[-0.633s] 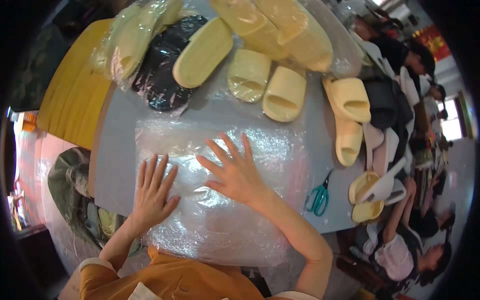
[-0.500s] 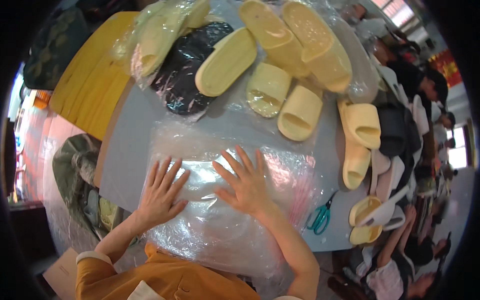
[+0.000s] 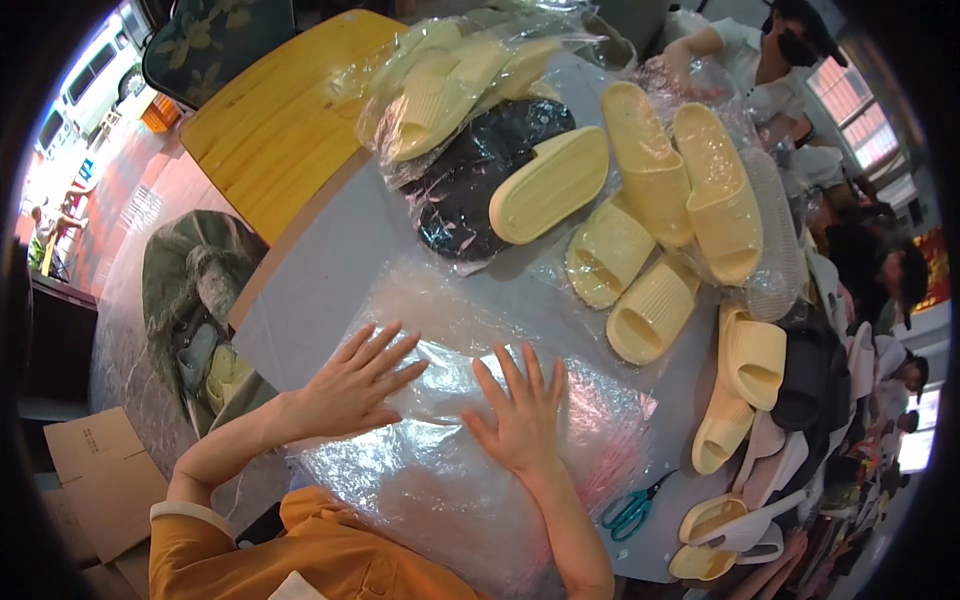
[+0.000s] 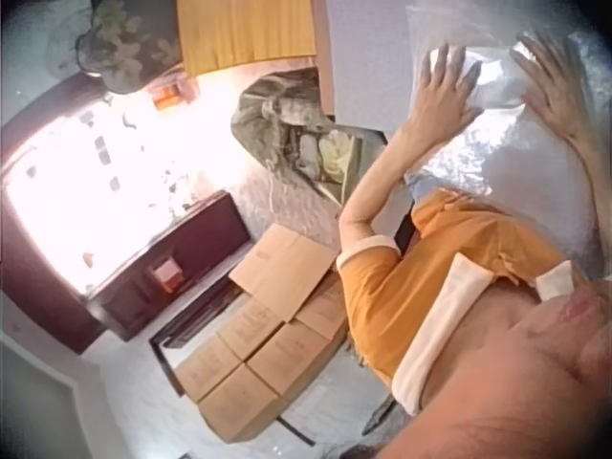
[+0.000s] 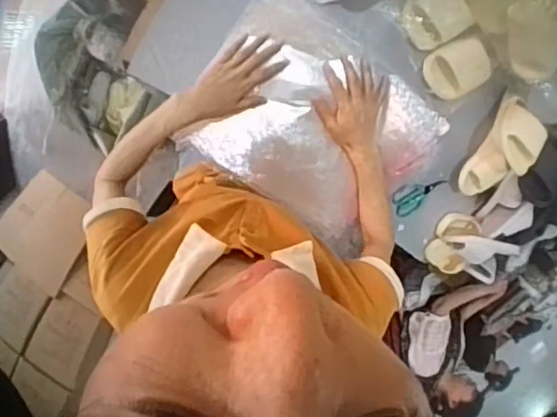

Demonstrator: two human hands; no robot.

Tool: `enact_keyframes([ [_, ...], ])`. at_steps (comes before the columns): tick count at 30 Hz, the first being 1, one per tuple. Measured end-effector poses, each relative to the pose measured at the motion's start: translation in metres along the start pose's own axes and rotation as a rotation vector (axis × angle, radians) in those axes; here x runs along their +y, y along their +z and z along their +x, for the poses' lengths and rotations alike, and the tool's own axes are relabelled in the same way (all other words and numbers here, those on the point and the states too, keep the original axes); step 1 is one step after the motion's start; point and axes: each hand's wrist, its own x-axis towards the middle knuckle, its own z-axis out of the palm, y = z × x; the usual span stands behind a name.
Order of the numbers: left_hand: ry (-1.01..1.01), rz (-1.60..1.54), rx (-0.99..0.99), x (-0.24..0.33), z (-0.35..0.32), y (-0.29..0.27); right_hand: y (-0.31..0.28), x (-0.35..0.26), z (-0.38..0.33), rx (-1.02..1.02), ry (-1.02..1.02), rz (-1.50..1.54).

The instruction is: The person packages pairs of slippers into plastic bags by hand, taking slippers from a sack and the table.

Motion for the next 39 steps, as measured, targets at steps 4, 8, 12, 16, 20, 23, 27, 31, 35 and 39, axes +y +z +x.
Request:
enact_keyframes([
  [4,-0.015,-0.26,0.089,0.002,0.017,-0.019,-0.002,-0.006,0.001,-0.029,0.01,-0.004],
  [8,0.068,-0.017,0.233,-0.014,0.03,-0.003,0.0,-0.003,0.0,-0.027,0.001,-0.031],
  [12,0.095,0.025,0.266,-0.028,0.03,0.019,-0.023,0.014,0.01,-0.1,-0.007,0.118],
  [16,0.077,0.013,0.243,-0.036,0.023,0.021,-0.067,-0.003,0.077,-0.047,0.309,0.478],
  [20,0.072,-0.008,0.258,-0.036,0.024,0.025,-0.057,-0.017,0.165,0.319,0.247,-0.135],
  [23,0.097,-0.021,0.286,-0.034,0.027,0.027,-0.038,0.017,0.196,0.249,0.327,-0.195],
  [27,0.09,-0.054,0.291,-0.035,0.023,0.03,-0.072,0.04,0.176,0.505,0.453,0.438],
  [31,0.083,-0.034,0.261,-0.037,0.02,0.027,-0.135,0.015,0.127,0.622,0.464,1.012],
  [35,0.093,-0.068,0.263,-0.035,0.026,0.025,-0.157,-0.011,0.077,0.647,0.442,1.236],
  [39,0.08,-0.066,0.252,-0.034,0.025,0.024,-0.158,-0.034,0.045,0.72,0.444,1.44],
])
